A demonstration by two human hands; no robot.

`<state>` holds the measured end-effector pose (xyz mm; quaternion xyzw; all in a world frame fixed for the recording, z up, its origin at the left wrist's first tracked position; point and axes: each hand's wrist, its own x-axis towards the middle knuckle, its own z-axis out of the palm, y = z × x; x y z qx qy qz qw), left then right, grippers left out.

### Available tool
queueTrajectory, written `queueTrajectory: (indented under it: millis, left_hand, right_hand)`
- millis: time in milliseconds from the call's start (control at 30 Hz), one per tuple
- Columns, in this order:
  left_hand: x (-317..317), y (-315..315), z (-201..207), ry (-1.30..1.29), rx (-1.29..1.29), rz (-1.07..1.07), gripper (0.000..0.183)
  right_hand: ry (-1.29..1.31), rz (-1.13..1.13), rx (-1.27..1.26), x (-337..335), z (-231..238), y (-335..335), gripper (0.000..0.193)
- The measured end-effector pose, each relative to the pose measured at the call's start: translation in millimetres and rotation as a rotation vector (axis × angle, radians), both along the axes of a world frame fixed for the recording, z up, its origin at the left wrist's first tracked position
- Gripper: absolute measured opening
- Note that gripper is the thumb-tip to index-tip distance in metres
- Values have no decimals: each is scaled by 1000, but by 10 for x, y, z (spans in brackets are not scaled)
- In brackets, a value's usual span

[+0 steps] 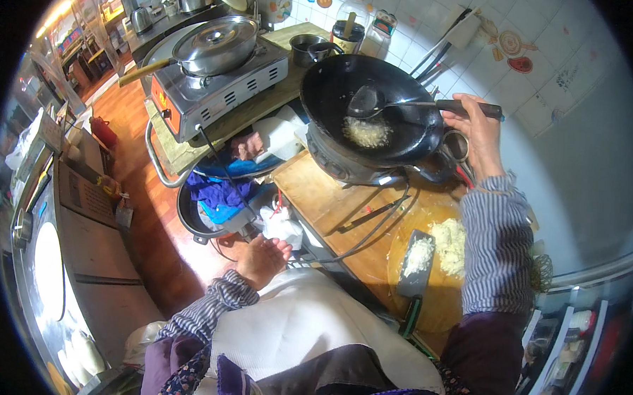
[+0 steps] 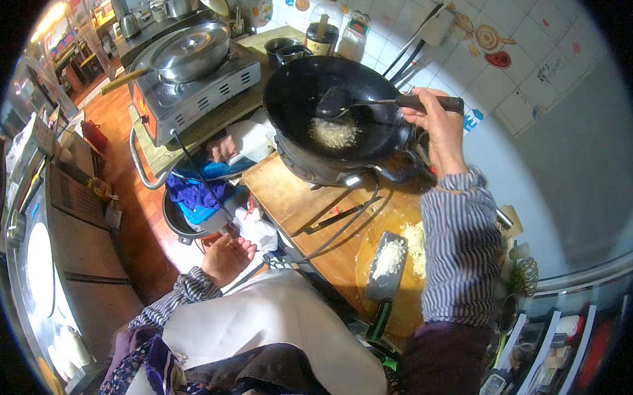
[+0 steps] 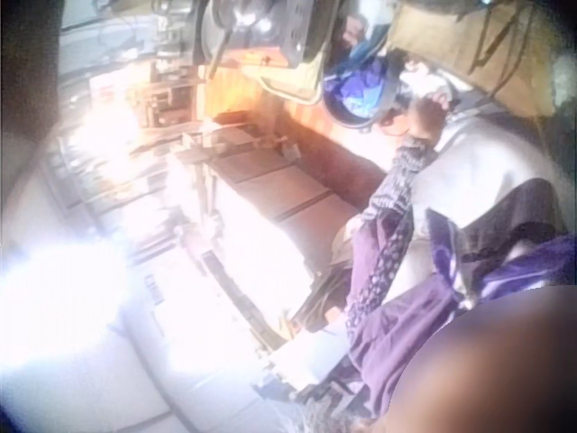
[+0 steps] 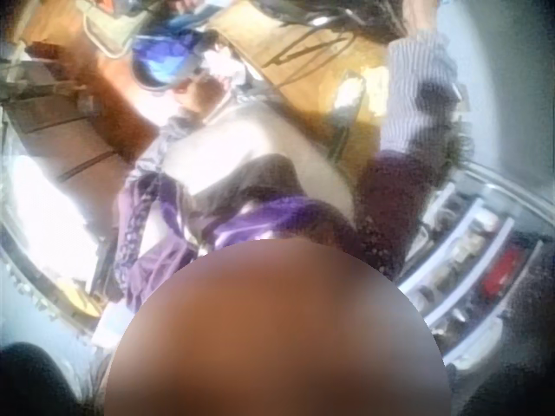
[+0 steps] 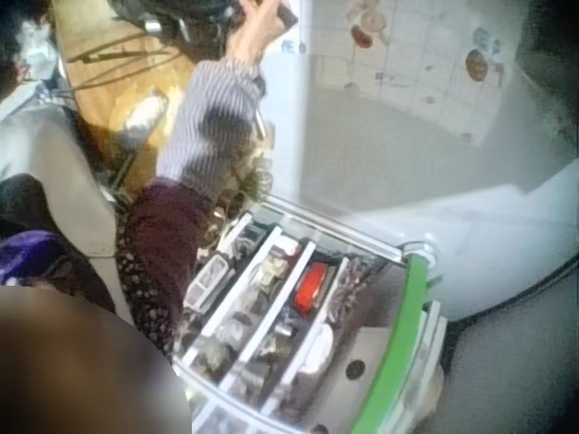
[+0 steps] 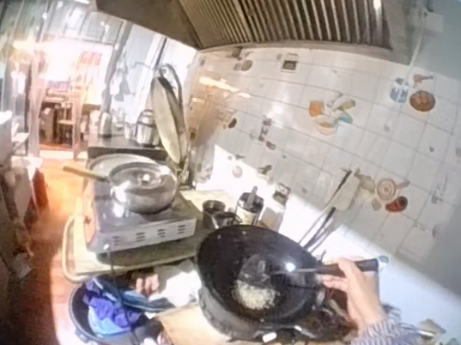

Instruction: The person scoops fried food from a wok into a metal bowl using a strainer, then scrapes chopped white vegetable from a cutting board into the wok with a cleaver and stirs it. The person repeats the scooping and stirring steps.

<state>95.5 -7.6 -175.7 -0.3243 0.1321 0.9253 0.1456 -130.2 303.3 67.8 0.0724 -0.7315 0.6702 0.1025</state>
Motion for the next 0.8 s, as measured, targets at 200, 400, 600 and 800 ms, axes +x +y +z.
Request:
queueTrajectory:
  millis: [200, 400, 600, 800]
  left_hand:
    - [118, -338, -390, 25, -28, 63, 37]
    - [381, -540, -911, -288, -214, 214, 29]
    - [796, -810, -1775, -470, -87, 298, 28]
    - [1704, -1174, -2350, -543, -362, 262, 26]
  right_hand:
    - [510, 447, 927, 726, 562, 28, 19]
    - [581, 672, 1045, 1165, 502, -61, 21]
    - [537, 538, 1126, 877, 201, -114, 20]
    - [540, 426, 1103, 559, -24, -153, 21]
